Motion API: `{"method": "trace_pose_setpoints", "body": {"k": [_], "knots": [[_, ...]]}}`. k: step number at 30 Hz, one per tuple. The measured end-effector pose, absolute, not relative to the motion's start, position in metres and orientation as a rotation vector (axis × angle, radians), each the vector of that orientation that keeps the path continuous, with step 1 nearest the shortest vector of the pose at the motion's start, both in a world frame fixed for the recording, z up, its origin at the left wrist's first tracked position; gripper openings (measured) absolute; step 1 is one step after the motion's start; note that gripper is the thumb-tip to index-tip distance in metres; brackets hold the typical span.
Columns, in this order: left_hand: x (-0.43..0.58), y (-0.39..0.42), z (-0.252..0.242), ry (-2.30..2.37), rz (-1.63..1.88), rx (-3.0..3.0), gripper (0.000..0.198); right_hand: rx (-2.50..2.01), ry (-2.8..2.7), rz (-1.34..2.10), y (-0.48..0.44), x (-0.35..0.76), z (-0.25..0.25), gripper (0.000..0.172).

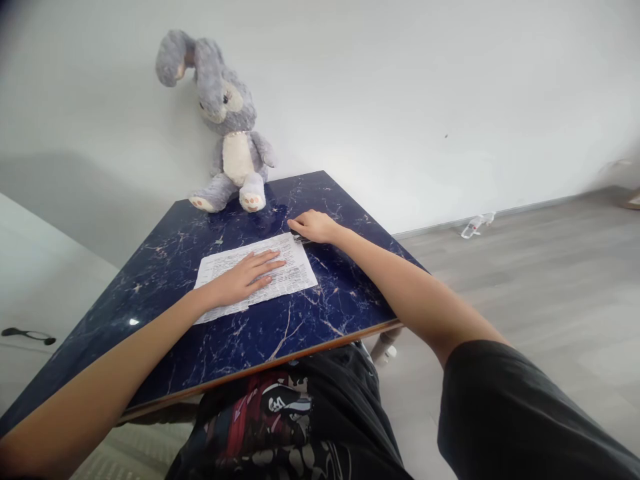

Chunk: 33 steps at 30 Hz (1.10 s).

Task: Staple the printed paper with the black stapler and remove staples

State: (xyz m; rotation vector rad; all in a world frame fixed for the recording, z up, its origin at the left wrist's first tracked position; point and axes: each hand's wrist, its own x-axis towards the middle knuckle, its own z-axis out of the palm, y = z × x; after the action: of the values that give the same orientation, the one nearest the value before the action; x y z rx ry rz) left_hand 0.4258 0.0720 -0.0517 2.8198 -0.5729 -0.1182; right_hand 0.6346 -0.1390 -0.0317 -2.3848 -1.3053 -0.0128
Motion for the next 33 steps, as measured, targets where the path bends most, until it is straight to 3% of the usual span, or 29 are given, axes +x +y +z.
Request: {"method": "trace_pose_setpoints", "body": {"k": [33], "knots": [[0.427,0.072,-0.053,-0.573,-0.081,2.833,0.057,-2.577,-1.835,-0.388,-0.134,0.61,-0.035,0.05]]}}
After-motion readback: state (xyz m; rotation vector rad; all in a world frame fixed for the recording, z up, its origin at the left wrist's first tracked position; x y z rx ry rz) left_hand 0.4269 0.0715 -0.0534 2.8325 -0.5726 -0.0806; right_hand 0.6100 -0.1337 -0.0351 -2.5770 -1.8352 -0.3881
